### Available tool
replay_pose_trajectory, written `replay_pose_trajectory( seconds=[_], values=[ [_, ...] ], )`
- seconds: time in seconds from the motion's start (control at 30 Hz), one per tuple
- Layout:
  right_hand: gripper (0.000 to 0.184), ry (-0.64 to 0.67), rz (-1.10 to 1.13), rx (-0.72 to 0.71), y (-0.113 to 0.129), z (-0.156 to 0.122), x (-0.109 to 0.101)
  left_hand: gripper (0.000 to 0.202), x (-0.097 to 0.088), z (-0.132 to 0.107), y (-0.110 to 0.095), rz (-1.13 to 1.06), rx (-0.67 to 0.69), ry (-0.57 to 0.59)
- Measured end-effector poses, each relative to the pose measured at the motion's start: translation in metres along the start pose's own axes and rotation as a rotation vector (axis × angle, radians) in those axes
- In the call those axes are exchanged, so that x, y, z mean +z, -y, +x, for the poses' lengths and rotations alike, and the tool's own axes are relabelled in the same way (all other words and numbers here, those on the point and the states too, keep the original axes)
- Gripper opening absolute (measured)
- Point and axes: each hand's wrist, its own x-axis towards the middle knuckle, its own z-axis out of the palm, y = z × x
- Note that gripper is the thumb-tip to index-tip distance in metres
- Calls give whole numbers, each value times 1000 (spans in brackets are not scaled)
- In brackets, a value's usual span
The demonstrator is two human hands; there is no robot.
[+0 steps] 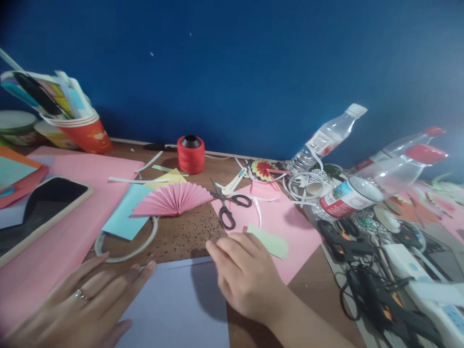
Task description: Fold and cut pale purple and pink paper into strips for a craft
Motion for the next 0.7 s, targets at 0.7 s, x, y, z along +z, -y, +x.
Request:
replay_pose_trajectory(
  seconds=[0.7],
  values=[
    [32, 414, 94, 272, 23, 7, 4, 49, -12, 10, -11, 139, 23, 14]
  ],
)
